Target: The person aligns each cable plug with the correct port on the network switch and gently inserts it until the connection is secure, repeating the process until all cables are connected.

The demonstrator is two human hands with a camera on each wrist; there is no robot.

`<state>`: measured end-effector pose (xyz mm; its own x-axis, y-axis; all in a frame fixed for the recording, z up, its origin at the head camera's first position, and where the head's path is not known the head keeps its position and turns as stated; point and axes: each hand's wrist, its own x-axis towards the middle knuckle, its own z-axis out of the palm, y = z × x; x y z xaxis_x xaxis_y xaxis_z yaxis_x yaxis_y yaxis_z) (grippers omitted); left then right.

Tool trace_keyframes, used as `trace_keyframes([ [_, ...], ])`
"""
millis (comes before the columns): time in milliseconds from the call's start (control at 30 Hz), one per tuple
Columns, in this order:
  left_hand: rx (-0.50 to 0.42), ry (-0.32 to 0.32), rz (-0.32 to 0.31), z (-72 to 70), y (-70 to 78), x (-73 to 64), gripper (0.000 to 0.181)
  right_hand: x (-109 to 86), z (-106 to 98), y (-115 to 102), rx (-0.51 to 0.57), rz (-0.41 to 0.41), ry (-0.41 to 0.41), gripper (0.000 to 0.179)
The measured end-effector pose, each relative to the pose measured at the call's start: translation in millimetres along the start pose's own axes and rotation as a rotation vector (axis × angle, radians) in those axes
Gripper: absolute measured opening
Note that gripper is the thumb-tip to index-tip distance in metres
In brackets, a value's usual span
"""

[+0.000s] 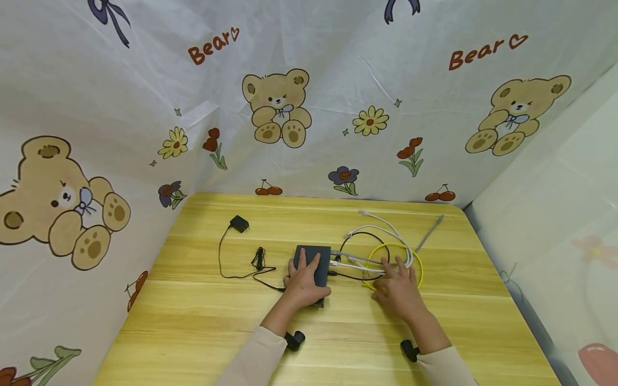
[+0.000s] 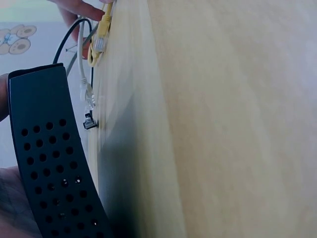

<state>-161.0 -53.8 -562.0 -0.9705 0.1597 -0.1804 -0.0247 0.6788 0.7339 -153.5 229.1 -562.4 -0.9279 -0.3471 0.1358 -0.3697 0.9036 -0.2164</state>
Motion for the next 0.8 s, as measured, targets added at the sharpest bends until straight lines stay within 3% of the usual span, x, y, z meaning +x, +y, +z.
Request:
trace_keyframes([
  [300, 0.003, -0.002, -0.010, 0.9, 0.3, -0.8, 0.095, 0.5, 0.1, -1.2, 0.026, -0.040, 0.019, 0.009],
  [800, -0.009, 0.000, 0.000, -1.5, 2.3, -1.6, 0.094, 0.5, 3.5, -5.5, -0.002, -0.075, 0.039, 0.013],
])
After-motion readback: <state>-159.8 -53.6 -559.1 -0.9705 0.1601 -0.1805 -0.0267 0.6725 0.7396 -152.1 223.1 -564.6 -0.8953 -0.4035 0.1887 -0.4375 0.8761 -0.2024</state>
